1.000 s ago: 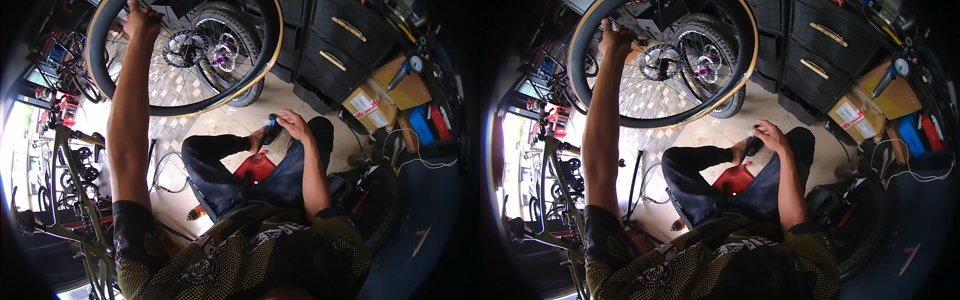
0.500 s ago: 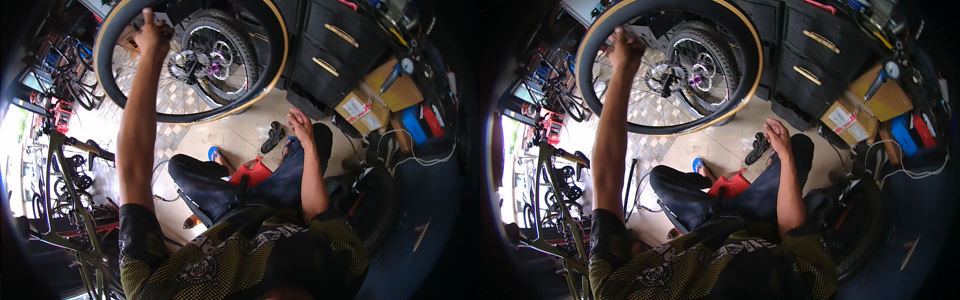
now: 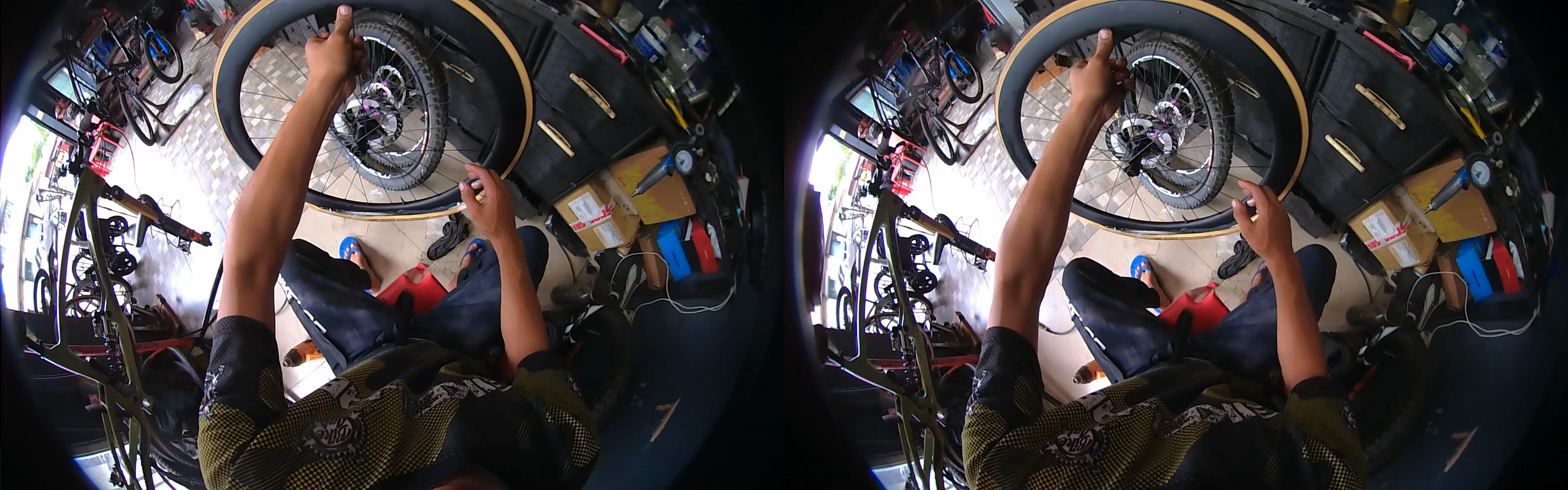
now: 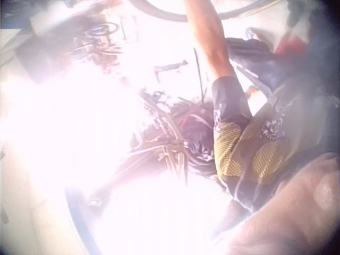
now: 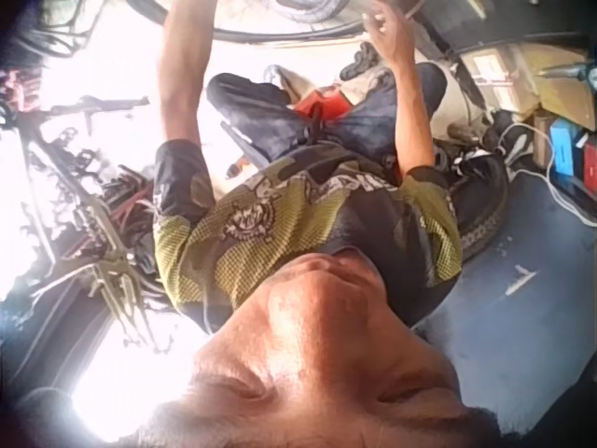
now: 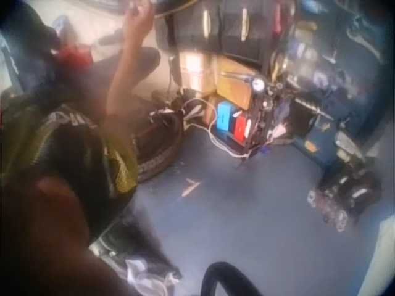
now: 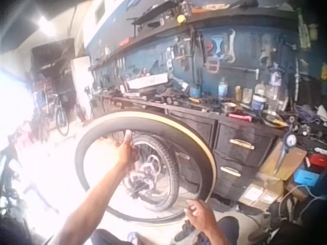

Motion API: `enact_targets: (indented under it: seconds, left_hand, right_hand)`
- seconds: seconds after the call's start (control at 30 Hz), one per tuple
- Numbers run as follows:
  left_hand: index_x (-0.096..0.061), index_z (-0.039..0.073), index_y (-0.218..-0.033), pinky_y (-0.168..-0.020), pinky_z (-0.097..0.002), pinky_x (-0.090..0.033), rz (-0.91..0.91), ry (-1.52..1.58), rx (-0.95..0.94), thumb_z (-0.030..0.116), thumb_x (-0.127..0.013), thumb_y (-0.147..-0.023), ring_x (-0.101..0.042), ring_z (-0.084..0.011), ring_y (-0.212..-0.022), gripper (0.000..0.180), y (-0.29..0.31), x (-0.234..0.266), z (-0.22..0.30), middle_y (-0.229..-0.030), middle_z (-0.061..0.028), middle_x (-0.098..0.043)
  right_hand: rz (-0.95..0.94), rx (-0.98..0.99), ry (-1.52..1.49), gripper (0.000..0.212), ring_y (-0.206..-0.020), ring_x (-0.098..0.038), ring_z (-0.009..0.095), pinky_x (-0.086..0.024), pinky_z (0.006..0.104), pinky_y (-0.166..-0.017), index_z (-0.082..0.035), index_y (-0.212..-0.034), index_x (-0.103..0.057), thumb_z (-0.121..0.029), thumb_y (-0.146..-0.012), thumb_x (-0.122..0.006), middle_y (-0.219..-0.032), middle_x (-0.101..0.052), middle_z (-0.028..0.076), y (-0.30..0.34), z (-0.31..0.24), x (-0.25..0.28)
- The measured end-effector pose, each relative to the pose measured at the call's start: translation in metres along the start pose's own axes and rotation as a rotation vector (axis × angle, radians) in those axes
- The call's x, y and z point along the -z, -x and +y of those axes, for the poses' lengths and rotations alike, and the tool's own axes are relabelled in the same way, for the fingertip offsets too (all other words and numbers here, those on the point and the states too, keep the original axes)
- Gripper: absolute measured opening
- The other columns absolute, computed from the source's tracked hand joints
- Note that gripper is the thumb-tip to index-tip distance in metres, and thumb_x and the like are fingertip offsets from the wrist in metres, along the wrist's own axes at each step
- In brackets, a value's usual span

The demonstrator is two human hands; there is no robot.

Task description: The person installs a bicycle tire onto a wheel rim by hand, seating the bead around the rim. They then apply sealant from a bottle into the tire through the valve stem and rotate the wheel to distribute the sealant.

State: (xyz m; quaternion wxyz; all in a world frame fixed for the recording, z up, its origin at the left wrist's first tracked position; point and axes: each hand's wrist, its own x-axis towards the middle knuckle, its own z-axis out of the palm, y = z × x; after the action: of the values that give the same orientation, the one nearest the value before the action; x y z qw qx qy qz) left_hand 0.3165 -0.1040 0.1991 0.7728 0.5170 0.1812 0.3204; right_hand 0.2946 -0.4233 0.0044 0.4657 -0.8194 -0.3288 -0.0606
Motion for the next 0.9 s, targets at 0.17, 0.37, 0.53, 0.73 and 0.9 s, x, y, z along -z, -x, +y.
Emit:
enact_targets:
  seconds: [0.17, 0.37, 0.53, 0.73, 0.9]
  left_hand:
    - [-0.047, 0.001, -0.108, -0.054, -0.04, -0.048, -0.026, -0.044, 0.016, 0.043, -0.079, -0.096, -0.052, -0.0188, -0.06, 0.054, -0.008, 0.003, -0.01, -0.079, -0.0117, -0.058]
    - [-0.049, 0.015, -0.069, -0.038, -0.0296, -0.032, 0.061, -0.166, 0.036, 0.061, -0.075, -0.092, -0.044, -0.0122, -0.042, 0.057, -0.006, -0.023, -0.025, -0.057, 0.0005, -0.051]
    - [-0.051, 0.01, -0.069, -0.039, -0.029, -0.033, -0.058, -0.101, 0.001, 0.045, -0.074, -0.099, -0.044, -0.0123, -0.043, 0.051, 0.019, -0.041, 0.002, -0.056, -0.0006, -0.05]
    - [-0.059, 0.002, -0.068, -0.041, -0.0313, -0.036, -0.013, -0.289, -0.117, 0.043, -0.074, -0.099, -0.046, -0.0135, -0.043, 0.054, 0.029, -0.049, 0.015, -0.056, -0.005, -0.055]
    - [-0.059, 0.002, -0.064, -0.04, -0.0325, -0.036, -0.131, -0.201, -0.163, 0.041, -0.074, -0.1, -0.048, -0.0147, -0.042, 0.056, 0.03, -0.06, 0.015, -0.056, -0.0076, -0.057]
  right_hand:
    - [-0.009, 0.337, 0.178, 0.038, -0.105, -0.066, 0.033, -0.053, 0.0427, -0.093, -0.005, -0.13, -0.066, -0.017, -0.095, -0.072, -0.118, -0.069, 0.013, -0.025, -0.024, -0.01]
    - [0.05, 0.642, 0.498, 0.042, -0.113, -0.061, 0.028, -0.047, 0.0463, -0.101, -0.008, -0.128, -0.066, -0.023, -0.09, -0.076, -0.118, -0.064, 0.009, -0.093, -0.067, -0.013]
    - [0.014, 0.687, 0.695, 0.046, -0.113, -0.06, 0.025, -0.045, 0.0457, -0.103, -0.013, -0.126, -0.067, -0.033, -0.087, -0.079, -0.117, -0.062, 0.005, -0.12, -0.078, -0.014]
    - [-0.058, 0.837, 0.745, 0.05, -0.115, -0.062, 0.025, -0.045, 0.0431, -0.106, -0.013, -0.125, -0.068, -0.041, -0.085, -0.08, -0.119, -0.066, 0.006, -0.154, -0.095, -0.008]
    - [-0.354, 0.715, 0.845, 0.041, -0.09, -0.074, 0.028, -0.054, 0.0444, -0.09, -0.01, -0.11, -0.072, -0.043, -0.087, -0.078, -0.09, -0.075, 0.011, -0.174, -0.1, -0.013]
